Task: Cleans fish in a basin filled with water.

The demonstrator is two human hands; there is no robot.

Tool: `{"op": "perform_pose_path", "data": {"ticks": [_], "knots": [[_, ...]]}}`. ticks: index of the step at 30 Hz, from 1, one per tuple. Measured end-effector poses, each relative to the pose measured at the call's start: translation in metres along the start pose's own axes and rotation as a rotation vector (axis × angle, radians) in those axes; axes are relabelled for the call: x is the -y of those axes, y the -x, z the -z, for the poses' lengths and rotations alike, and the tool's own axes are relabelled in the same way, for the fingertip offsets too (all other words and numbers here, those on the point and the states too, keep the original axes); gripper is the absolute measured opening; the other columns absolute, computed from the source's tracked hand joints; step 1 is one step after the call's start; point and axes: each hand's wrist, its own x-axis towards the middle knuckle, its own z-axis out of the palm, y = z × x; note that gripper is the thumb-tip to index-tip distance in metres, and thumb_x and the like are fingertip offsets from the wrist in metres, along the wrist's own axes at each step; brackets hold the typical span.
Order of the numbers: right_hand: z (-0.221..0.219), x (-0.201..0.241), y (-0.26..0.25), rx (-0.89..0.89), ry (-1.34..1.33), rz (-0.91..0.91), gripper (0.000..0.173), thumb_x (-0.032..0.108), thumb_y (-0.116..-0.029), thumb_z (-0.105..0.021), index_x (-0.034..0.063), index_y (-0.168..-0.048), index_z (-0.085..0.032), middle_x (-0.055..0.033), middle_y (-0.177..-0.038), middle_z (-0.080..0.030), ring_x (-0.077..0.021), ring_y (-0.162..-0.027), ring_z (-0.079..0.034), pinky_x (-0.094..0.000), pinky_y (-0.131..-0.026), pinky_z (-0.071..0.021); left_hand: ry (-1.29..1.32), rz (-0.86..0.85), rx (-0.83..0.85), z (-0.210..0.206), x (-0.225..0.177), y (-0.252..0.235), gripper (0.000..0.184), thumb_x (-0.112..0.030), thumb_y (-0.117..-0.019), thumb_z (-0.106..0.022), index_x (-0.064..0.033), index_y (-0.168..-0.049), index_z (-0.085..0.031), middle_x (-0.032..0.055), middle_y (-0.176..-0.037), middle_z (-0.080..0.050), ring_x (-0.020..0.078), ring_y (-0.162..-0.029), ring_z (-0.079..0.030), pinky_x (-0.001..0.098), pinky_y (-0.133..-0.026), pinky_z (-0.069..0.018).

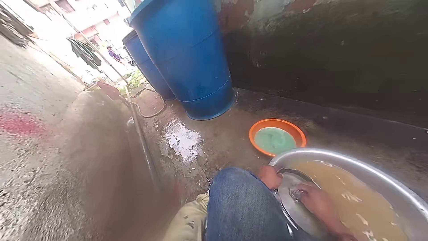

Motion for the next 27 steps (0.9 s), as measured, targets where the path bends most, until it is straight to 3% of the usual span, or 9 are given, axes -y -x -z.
{"op": "perform_pose_path", "data": {"ticks": [5, 9, 11, 14, 17, 20, 22, 27], "knots": [[0.004, 0.016, 0.011, 0.115, -0.072, 0.202, 0.027, -0.002, -0.079, -0.067, 0.0186, -0.087, -0.083, -0.0043, -0.113, -0.076, -0.0295, -0.109, -0.071, -0.0588, -0.092, -0.0558, -0.002, -0.012, 0.009, -0.002, -0.003, -0.002, 0.037, -0.025, -0.1052, -0.052, -0.0038, -0.132, -0.065, 0.0236, -0.123, -0.068, 0.0389, -0.119, -0.064, 0.0603, -0.102, -0.0488], [0.008, -0.016, 0.008, 0.085, -0.017, -0.062, 0.026, -0.001, -0.0849, -0.068, 0.0126, -0.102, -0.081, -0.0188, -0.114, -0.074, -0.0432, -0.111, -0.068, -0.0694, -0.094, -0.0495, -0.013, 0.001, 0.009, -0.002, 0.001, 0.001, 0.038, -0.026, -0.1056, -0.051, -0.0051, -0.134, -0.064, 0.023, -0.125, -0.068, 0.0384, -0.12, -0.064, 0.0605, -0.103, -0.0485], [0.012, -0.015, 0.017, 0.083, 0.01, -0.096, 0.029, 0.001, -0.0848, -0.068, 0.0162, -0.105, -0.082, -0.0164, -0.119, -0.074, -0.0417, -0.115, -0.067, -0.0691, -0.098, -0.0491, -0.029, -0.016, 0.013, -0.001, -0.002, -0.004, 0.038, -0.027, -0.1052, -0.051, -0.0042, -0.132, -0.065, 0.0232, -0.123, -0.068, 0.0388, -0.118, -0.065, 0.0612, -0.101, -0.0493], [0.011, -0.017, 0.029, 0.037, -0.089, -0.011, 0.035, -0.006, -0.0791, -0.065, 0.0164, -0.098, -0.083, -0.0138, -0.116, -0.075, -0.038, -0.115, -0.067, -0.0651, -0.099, -0.0489, -0.022, -0.018, 0.02, -0.006, 0.001, -0.007, 0.038, -0.03, -0.1049, -0.051, -0.0042, -0.128, -0.067, 0.0228, -0.122, -0.069, 0.0385, -0.117, -0.065, 0.0615, -0.1, -0.0489], [0.016, -0.03, 0.018, 0.034, -0.076, -0.109, 0.027, -0.001, -0.0852, -0.065, 0.0123, -0.101, -0.082, -0.0174, -0.112, -0.075, -0.0397, -0.111, -0.069, -0.0642, -0.099, -0.0501, -0.014, 0.005, 0.016, -0.008, 0.001, -0.008, 0.039, -0.03, -0.1045, -0.052, -0.006, -0.132, -0.065, 0.0229, -0.123, -0.069, 0.0391, -0.118, -0.065, 0.0619, -0.101, -0.0492], [0.011, -0.02, 0.007, 0.054, 0.015, -0.236, 0.023, 0.009, -0.0885, -0.067, 0.0168, -0.104, -0.082, -0.0189, -0.112, -0.075, -0.0438, -0.111, -0.068, -0.0692, -0.095, -0.0488, 0.002, -0.003, 0.011, -0.009, 0.001, -0.006, 0.037, -0.027, -0.1046, -0.051, -0.0039, -0.13, -0.066, 0.0236, -0.121, -0.069, 0.0389, -0.116, -0.065, 0.0607, -0.099, -0.0498], [0.004, -0.002, 0.003, 0.037, -0.012, -0.165, 0.022, 0.01, -0.0873, -0.069, 0.0192, -0.103, -0.082, -0.0151, -0.111, -0.076, -0.04, -0.109, -0.069, -0.0675, -0.095, -0.0498, 0.005, -0.001, 0.01, -0.009, 0.001, -0.008, 0.037, -0.028, -0.1049, -0.051, -0.0031, -0.128, -0.066, 0.0239, -0.12, -0.069, 0.039, -0.115, -0.066, 0.0602, -0.099, -0.0504], [-0.008, 0.033, 0.0, 0.015, -0.119, 0.156, 0.022, -0.001, -0.0757, -0.067, 0.0103, -0.089, -0.081, -0.0118, -0.108, -0.075, -0.0336, -0.101, -0.071, -0.0609, -0.087, -0.055, 0.012, -0.01, 0.001, -0.012, 0.004, -0.01, 0.036, -0.026, -0.1033, -0.054, -0.0028, -0.127, -0.068, 0.0242, -0.118, -0.07, 0.0401, -0.114, -0.066, 0.0615, -0.098, -0.0505]]}}
